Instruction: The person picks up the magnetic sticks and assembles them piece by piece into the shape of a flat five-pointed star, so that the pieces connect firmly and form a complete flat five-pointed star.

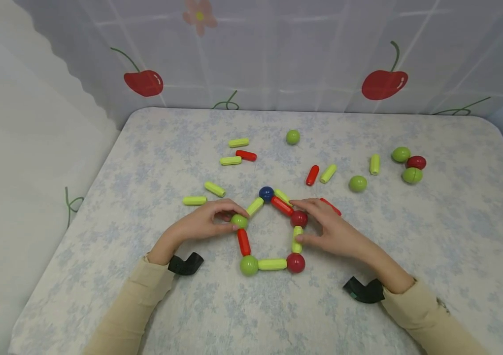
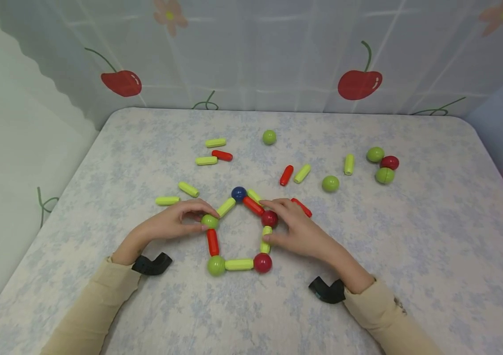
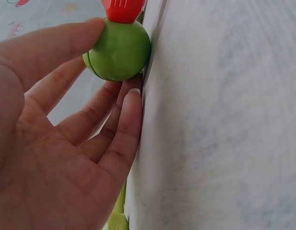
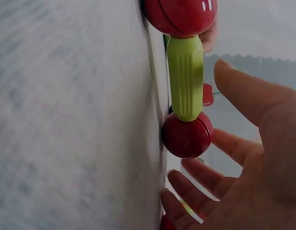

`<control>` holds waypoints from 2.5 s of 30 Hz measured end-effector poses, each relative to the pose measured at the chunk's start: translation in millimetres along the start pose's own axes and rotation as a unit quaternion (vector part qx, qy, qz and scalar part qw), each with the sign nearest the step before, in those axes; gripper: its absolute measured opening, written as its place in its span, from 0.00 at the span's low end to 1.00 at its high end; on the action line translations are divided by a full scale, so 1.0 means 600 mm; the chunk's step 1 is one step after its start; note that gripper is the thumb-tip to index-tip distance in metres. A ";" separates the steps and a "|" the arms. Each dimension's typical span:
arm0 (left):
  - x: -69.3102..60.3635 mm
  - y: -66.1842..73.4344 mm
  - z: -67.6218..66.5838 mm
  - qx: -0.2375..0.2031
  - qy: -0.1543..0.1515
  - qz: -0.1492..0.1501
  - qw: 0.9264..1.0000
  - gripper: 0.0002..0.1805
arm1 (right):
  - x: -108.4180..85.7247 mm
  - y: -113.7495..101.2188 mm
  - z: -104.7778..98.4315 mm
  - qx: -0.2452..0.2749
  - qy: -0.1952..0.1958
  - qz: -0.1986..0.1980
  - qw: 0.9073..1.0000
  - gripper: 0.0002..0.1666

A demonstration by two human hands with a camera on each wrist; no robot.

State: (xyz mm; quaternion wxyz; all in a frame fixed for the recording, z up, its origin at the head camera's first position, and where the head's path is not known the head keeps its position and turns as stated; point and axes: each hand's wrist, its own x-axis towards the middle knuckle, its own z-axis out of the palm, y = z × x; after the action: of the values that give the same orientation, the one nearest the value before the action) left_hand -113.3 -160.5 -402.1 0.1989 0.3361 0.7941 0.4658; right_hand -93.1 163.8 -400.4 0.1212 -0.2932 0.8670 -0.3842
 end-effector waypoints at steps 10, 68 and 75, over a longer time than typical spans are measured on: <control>0.000 0.011 0.006 0.045 -0.017 -0.021 0.999 0.24 | -0.009 -0.019 0.008 -0.090 -0.083 -0.054 0.991 0.54; -0.005 0.051 0.034 0.216 -0.075 -0.073 0.971 0.61 | -0.008 -0.016 0.011 -0.100 -0.058 -0.068 0.991 0.58; -0.005 0.052 0.034 0.213 -0.074 -0.069 0.972 0.61 | -0.007 -0.017 0.011 -0.101 -0.053 -0.066 0.991 0.58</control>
State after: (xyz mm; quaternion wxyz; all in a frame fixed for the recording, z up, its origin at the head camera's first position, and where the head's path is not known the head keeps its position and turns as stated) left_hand -87.5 -140.0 -384.6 0.2123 0.3484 0.8794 0.2452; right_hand -82.5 157.1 -397.7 0.1111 -0.3804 0.8727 -0.2853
